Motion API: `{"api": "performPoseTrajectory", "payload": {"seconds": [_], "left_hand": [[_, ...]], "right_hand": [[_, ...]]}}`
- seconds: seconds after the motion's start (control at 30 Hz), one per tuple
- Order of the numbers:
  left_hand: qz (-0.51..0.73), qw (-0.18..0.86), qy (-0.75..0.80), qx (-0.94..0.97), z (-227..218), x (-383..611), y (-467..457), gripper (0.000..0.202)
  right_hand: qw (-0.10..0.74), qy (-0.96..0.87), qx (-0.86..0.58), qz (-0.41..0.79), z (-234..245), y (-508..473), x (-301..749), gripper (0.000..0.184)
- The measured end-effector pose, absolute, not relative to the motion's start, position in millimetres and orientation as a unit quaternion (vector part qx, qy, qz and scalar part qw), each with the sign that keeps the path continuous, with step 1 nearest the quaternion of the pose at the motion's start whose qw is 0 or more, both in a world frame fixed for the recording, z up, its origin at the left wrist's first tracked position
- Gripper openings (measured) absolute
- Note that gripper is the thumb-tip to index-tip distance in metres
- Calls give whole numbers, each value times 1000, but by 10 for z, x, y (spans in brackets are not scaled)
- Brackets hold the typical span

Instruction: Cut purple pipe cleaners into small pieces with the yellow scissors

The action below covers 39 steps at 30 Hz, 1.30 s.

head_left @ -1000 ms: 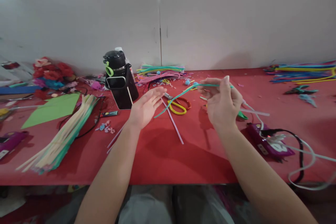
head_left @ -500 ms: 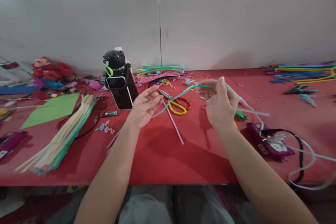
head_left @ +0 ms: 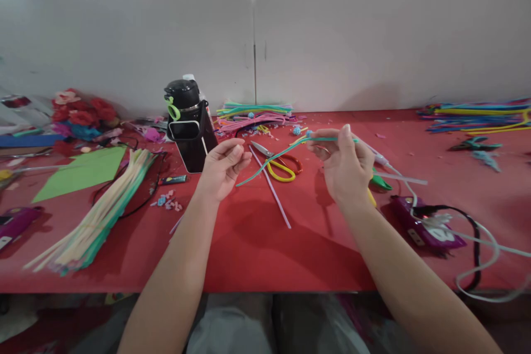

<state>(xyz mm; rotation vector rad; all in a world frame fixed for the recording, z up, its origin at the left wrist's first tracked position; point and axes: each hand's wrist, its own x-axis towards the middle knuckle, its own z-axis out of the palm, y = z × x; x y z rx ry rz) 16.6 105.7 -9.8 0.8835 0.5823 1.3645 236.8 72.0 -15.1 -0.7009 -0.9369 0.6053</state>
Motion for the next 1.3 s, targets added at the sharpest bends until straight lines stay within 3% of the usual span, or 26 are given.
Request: {"api": "performPoseTrajectory", "payload": {"seconds": [0.57, 0.67, 0.87, 1.0, 1.2, 1.3], "left_hand": [[639, 653, 244, 324, -15, 94, 1102, 4], [671, 655, 173, 301, 61, -85, 1115, 24], [755, 546, 157, 327, 145, -391, 1120, 33], [722, 588, 169, 323, 126, -283, 1065, 24], [639, 652, 154, 379, 52, 95, 890, 10], [603, 672, 141, 406, 31, 252, 802, 19]], "right_hand": [[781, -452, -327, 280, -162, 700, 2358, 39], [780, -453, -322, 287, -158, 692, 2355, 37], [786, -444, -314, 294, -161, 699, 2330, 38], [775, -459, -337, 276, -183, 707, 2345, 39], [704, -575, -389, 145, -120, 510, 2329, 32], [649, -639, -381, 158, -60, 358, 2232, 24]]}}
